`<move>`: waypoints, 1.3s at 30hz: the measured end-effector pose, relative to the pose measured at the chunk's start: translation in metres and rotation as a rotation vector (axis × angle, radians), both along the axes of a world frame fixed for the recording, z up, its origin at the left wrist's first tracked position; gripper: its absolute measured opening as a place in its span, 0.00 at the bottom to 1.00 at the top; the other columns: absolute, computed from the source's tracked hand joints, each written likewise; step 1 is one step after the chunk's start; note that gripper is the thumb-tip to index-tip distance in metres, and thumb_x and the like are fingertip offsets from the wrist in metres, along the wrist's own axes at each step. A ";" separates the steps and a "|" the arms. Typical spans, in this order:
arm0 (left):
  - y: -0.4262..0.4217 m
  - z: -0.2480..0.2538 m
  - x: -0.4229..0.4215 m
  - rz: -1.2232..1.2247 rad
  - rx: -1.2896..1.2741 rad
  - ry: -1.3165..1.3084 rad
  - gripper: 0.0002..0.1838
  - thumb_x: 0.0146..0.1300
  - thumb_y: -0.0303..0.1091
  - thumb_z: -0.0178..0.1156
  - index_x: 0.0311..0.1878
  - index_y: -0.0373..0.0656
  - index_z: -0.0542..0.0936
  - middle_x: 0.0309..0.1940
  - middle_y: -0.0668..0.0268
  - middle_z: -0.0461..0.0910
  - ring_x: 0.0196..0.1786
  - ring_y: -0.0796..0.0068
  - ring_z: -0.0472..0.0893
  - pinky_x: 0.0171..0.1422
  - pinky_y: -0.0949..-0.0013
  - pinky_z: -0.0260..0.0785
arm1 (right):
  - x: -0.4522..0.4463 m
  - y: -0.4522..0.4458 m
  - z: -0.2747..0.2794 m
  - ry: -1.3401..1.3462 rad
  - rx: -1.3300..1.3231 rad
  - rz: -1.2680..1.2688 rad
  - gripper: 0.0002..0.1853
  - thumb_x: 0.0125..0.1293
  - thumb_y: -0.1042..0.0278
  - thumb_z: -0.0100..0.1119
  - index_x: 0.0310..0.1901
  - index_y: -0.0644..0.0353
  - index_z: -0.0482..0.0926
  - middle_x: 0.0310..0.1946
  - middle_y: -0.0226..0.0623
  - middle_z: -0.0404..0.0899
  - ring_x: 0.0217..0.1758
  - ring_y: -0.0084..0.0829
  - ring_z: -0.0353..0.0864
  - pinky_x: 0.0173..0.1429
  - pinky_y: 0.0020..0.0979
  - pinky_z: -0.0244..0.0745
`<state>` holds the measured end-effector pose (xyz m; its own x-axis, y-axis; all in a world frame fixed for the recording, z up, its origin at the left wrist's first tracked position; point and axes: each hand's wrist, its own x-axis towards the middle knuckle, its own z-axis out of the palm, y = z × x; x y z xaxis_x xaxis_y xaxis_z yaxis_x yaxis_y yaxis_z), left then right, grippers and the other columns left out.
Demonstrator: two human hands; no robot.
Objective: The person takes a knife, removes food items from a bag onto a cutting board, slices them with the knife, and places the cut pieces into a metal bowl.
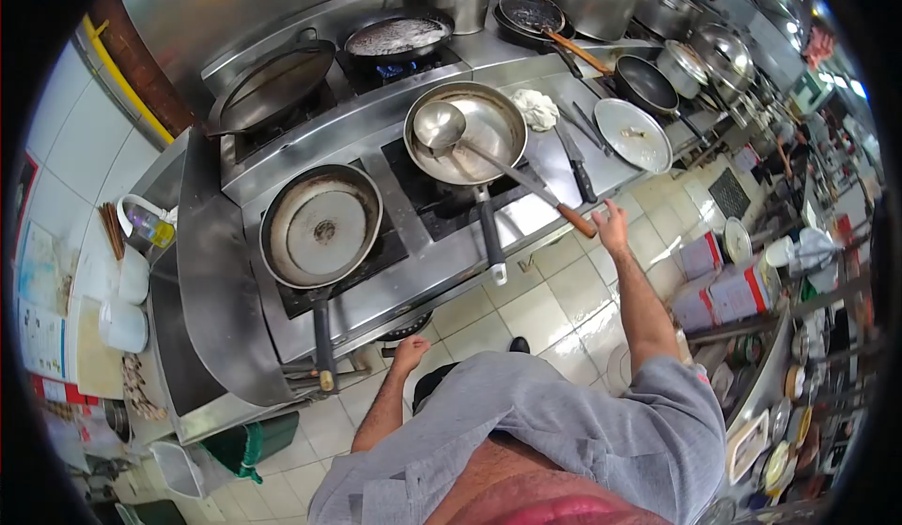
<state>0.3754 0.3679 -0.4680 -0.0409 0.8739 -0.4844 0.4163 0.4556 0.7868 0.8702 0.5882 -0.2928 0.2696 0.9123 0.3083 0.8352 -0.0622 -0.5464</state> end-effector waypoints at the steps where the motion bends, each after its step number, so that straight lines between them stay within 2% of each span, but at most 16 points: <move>1: 0.009 0.009 0.027 0.038 -0.018 -0.036 0.16 0.56 0.41 0.66 0.41 0.38 0.82 0.36 0.61 0.84 0.39 0.72 0.82 0.44 0.68 0.74 | 0.005 0.021 0.002 -0.031 0.003 0.046 0.31 0.57 0.57 0.68 0.61 0.58 0.70 0.54 0.58 0.68 0.55 0.52 0.71 0.58 0.42 0.70; 5: 0.057 0.025 0.145 0.111 -0.088 -0.255 0.27 0.57 0.44 0.66 0.54 0.34 0.74 0.36 0.63 0.81 0.32 0.76 0.77 0.35 0.70 0.72 | 0.013 0.084 -0.011 -0.131 -0.045 0.144 0.41 0.52 0.49 0.72 0.65 0.52 0.64 0.56 0.64 0.63 0.58 0.59 0.67 0.62 0.47 0.66; 6: 0.074 0.023 0.169 0.125 -0.085 -0.254 0.27 0.57 0.44 0.66 0.54 0.34 0.74 0.36 0.63 0.81 0.32 0.76 0.77 0.35 0.70 0.72 | 0.013 0.093 -0.011 -0.114 -0.100 0.170 0.41 0.51 0.51 0.72 0.66 0.53 0.64 0.56 0.63 0.64 0.58 0.59 0.67 0.61 0.47 0.66; 8: 0.114 0.022 0.208 0.068 -0.195 -0.292 0.39 0.58 0.43 0.65 0.69 0.38 0.60 0.36 0.67 0.80 0.32 0.77 0.76 0.36 0.71 0.70 | 0.017 0.108 -0.017 -0.077 -0.177 0.226 0.40 0.52 0.58 0.71 0.66 0.53 0.63 0.54 0.61 0.65 0.56 0.58 0.68 0.60 0.49 0.67; 11: 0.154 0.036 0.244 0.213 -0.219 -0.422 0.43 0.57 0.44 0.66 0.70 0.36 0.57 0.44 0.63 0.78 0.39 0.75 0.76 0.40 0.68 0.72 | 0.017 0.110 -0.015 -0.067 -0.243 0.255 0.39 0.52 0.73 0.63 0.67 0.55 0.59 0.48 0.58 0.67 0.51 0.58 0.71 0.57 0.49 0.69; 14: 0.181 0.012 0.271 0.479 -0.204 -0.502 0.47 0.51 0.48 0.71 0.66 0.33 0.59 0.52 0.58 0.74 0.46 0.67 0.77 0.42 0.64 0.72 | 0.028 0.098 -0.015 0.058 -0.346 0.232 0.40 0.50 0.76 0.62 0.67 0.55 0.58 0.49 0.59 0.69 0.51 0.58 0.72 0.57 0.47 0.70; 16: 0.191 0.004 0.278 0.485 -0.215 -0.571 0.49 0.49 0.48 0.72 0.68 0.36 0.57 0.55 0.58 0.72 0.50 0.64 0.75 0.45 0.60 0.71 | 0.043 0.077 -0.014 0.159 -0.369 0.361 0.41 0.48 0.79 0.62 0.67 0.58 0.57 0.50 0.58 0.73 0.54 0.53 0.74 0.58 0.42 0.71; 18: 0.202 -0.006 0.284 0.485 -0.224 -0.638 0.52 0.48 0.48 0.73 0.70 0.39 0.54 0.58 0.58 0.70 0.54 0.61 0.73 0.47 0.57 0.70 | 0.054 0.057 -0.002 0.233 -0.460 0.318 0.42 0.47 0.80 0.62 0.67 0.59 0.57 0.51 0.56 0.74 0.55 0.49 0.75 0.59 0.39 0.70; 21: 0.214 -0.015 0.291 0.601 -0.267 -0.716 0.47 0.46 0.48 0.75 0.67 0.47 0.61 0.57 0.62 0.71 0.54 0.59 0.72 0.49 0.56 0.69 | 0.068 0.031 0.000 0.320 -0.489 0.290 0.42 0.46 0.81 0.62 0.67 0.62 0.58 0.50 0.53 0.76 0.55 0.44 0.76 0.59 0.35 0.70; 23: 0.219 -0.009 0.293 0.616 -0.228 -0.749 0.34 0.47 0.43 0.75 0.58 0.52 0.71 0.52 0.66 0.75 0.50 0.63 0.75 0.48 0.58 0.68 | 0.078 0.020 -0.004 0.321 -0.425 0.306 0.41 0.47 0.81 0.62 0.66 0.63 0.59 0.50 0.51 0.76 0.54 0.42 0.76 0.58 0.34 0.70; 24: 0.222 -0.010 0.296 0.608 -0.231 -0.755 0.34 0.47 0.43 0.75 0.58 0.52 0.71 0.52 0.66 0.75 0.50 0.63 0.75 0.48 0.58 0.68 | 0.081 0.016 -0.005 0.351 -0.425 0.286 0.40 0.47 0.81 0.61 0.66 0.62 0.60 0.50 0.50 0.76 0.53 0.41 0.77 0.58 0.34 0.70; 26: 0.225 -0.011 0.298 0.650 -0.196 -0.792 0.22 0.48 0.37 0.74 0.47 0.53 0.76 0.44 0.71 0.79 0.44 0.68 0.77 0.45 0.61 0.68 | 0.085 0.007 -0.008 0.391 -0.441 0.249 0.38 0.49 0.81 0.61 0.66 0.62 0.62 0.51 0.46 0.76 0.53 0.37 0.76 0.57 0.33 0.70; 30: 0.225 -0.002 0.300 0.638 -0.166 -0.816 0.24 0.51 0.42 0.73 0.51 0.54 0.76 0.49 0.73 0.77 0.49 0.70 0.74 0.54 0.59 0.64 | 0.086 -0.008 -0.009 0.473 -0.481 0.242 0.39 0.50 0.79 0.63 0.66 0.62 0.61 0.50 0.42 0.75 0.51 0.34 0.75 0.57 0.32 0.70; 36: 0.229 -0.013 0.306 0.734 -0.083 -0.795 0.20 0.52 0.38 0.72 0.47 0.55 0.76 0.42 0.75 0.80 0.39 0.73 0.77 0.46 0.63 0.67 | 0.093 -0.009 -0.025 0.480 -0.485 0.297 0.40 0.49 0.78 0.65 0.66 0.64 0.60 0.50 0.41 0.74 0.51 0.33 0.74 0.57 0.31 0.70; 38: 0.230 -0.012 0.310 0.833 -0.036 -0.797 0.14 0.53 0.29 0.69 0.38 0.54 0.74 0.29 0.74 0.79 0.28 0.77 0.78 0.31 0.68 0.68 | 0.093 -0.010 -0.025 0.485 -0.481 0.300 0.40 0.48 0.78 0.66 0.66 0.64 0.61 0.50 0.41 0.75 0.51 0.33 0.74 0.57 0.31 0.70; 39: 0.230 -0.013 0.311 0.835 -0.035 -0.800 0.14 0.53 0.29 0.69 0.38 0.54 0.74 0.29 0.74 0.79 0.28 0.77 0.78 0.31 0.68 0.68 | 0.092 -0.010 -0.024 0.494 -0.476 0.301 0.40 0.48 0.77 0.66 0.66 0.64 0.61 0.49 0.41 0.75 0.50 0.32 0.75 0.57 0.31 0.70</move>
